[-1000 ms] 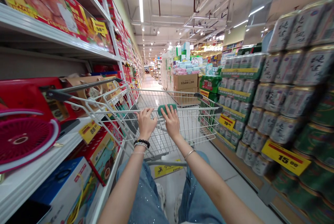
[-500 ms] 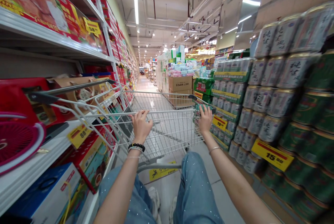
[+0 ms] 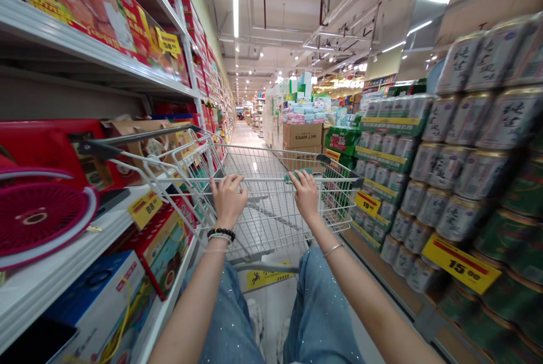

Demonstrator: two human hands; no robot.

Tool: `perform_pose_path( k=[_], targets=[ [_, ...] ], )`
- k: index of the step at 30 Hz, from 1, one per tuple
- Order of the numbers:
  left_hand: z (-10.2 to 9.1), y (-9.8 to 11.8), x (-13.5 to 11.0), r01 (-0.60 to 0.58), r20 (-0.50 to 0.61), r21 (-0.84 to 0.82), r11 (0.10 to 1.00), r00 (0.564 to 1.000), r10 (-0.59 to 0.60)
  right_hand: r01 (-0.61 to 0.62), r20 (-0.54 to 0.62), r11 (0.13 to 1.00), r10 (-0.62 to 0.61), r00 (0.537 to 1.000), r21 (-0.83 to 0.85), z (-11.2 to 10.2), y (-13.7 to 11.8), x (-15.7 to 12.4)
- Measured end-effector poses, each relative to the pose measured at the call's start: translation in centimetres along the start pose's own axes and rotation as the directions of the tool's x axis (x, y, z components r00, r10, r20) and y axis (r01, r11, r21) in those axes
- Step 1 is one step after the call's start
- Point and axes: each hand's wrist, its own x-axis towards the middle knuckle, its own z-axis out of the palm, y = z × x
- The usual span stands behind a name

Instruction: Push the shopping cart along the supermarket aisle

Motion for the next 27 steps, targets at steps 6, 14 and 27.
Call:
perform_pose_path(
  k=[6,14,27],
  targets=[
    [-1.9,-4.4,0.2,0.068,-0.06,0.039,0.997,0.996,-0.066,-0.148,-0.072,0.989,0.15,0.986,0.023,0.6,0.2,0.2],
    [-1.5,-4.2,0.2,0.069,-0.028,0.033,0.997,0.997,-0.068,-0.004,0.055,0.994,-0.002,0.998,0.113,3.8,-12.7,1.2],
    [-1.9,-3.7,-0.2,0.014,0.036,-0.002,1.0,0.999,-0.014,0.05,0.025,0.995,-0.052,0.998,0.083,2.9,-9.7,0.0]
  ],
)
